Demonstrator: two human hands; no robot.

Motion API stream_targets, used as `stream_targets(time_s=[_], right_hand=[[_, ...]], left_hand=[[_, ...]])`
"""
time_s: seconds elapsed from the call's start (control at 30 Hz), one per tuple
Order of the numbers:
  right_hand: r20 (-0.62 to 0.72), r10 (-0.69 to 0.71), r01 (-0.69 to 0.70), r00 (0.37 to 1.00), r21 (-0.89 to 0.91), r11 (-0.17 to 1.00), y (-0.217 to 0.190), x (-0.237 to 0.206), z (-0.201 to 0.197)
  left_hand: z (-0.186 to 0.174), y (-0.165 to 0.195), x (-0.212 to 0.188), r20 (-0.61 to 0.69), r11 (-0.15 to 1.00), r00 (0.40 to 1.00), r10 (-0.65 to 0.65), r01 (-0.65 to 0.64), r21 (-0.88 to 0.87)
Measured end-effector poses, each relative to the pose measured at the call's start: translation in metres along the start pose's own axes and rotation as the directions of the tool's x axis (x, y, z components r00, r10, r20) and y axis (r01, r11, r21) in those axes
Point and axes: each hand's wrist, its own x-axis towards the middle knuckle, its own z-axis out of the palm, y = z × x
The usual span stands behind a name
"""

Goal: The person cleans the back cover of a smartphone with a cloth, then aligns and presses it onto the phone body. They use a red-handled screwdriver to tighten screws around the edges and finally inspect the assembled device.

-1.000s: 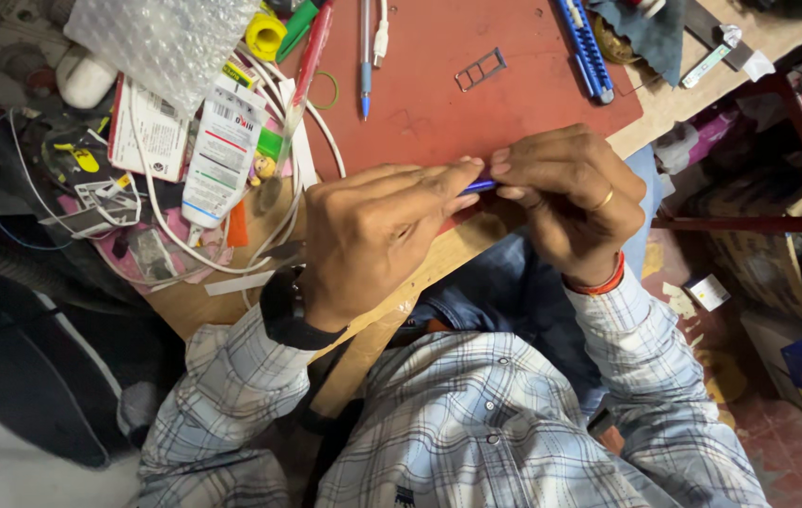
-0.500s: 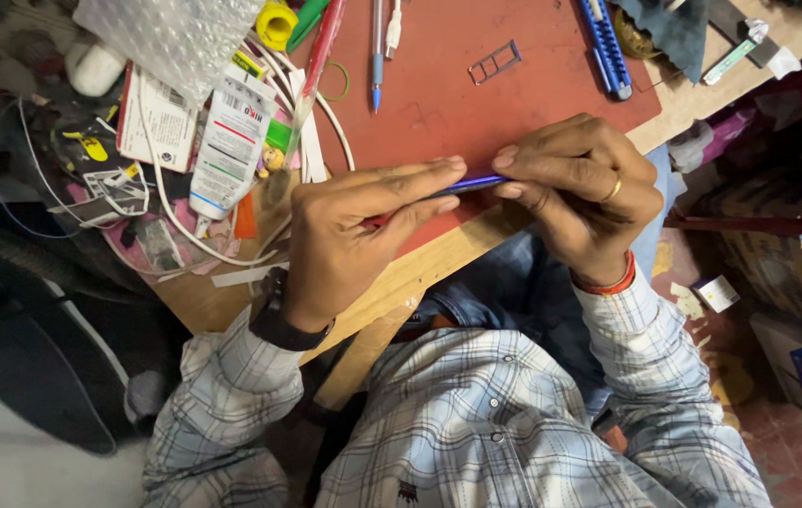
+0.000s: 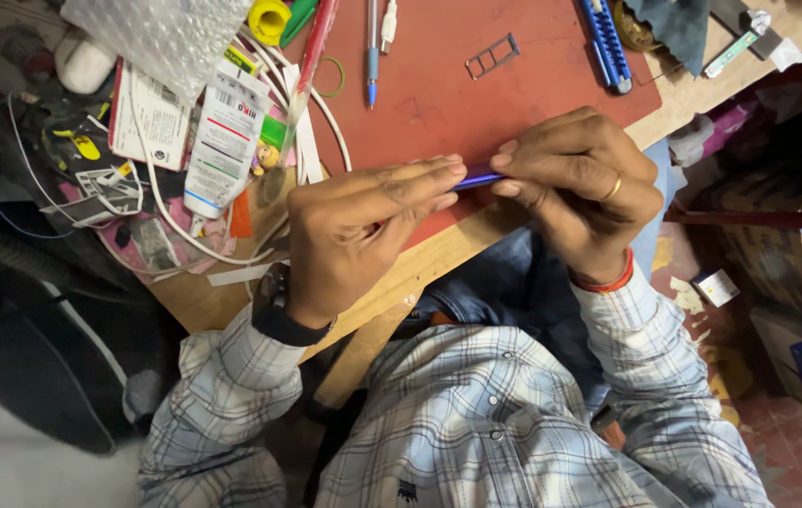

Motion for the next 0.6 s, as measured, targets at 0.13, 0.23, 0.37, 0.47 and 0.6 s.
stream_targets(time_s=[0.13,0.23,0.37,0.47,0.6], right_hand=[[0.174,-0.106,0.142,0.979,-0.213,0.967,-0.016,0.02,-0.014],[0.308,-0.229,0.344,0.924,-0.399,0.85,-0.024,0.029,-0.015],[0.305,-0.19,0.308,0.933,-0.406,0.861,-0.032,0.037,-0.01],[0.293,-0.192,0.317,0.937,-0.479,0.818,-0.04,0.038,-0.003],[0.372,-0.243,0.419,0.896,-0.525,0.741,-0.045,0.038,0.007]], left_hand=[[-0.001,-0.001,0.0,0.001,1.0,1.0,-0.005,0.005,0.013],[-0.001,0.001,-0.004,-0.031,0.998,0.998,-0.054,0.053,-0.033],[-0.008,0.002,-0.014,-0.062,0.965,0.98,-0.188,0.172,-0.2],[-0.011,0.0,-0.02,-0.073,0.953,0.981,-0.182,0.157,-0.258],[-0.014,-0.003,-0.025,-0.084,0.996,0.995,-0.062,0.056,-0.069]])
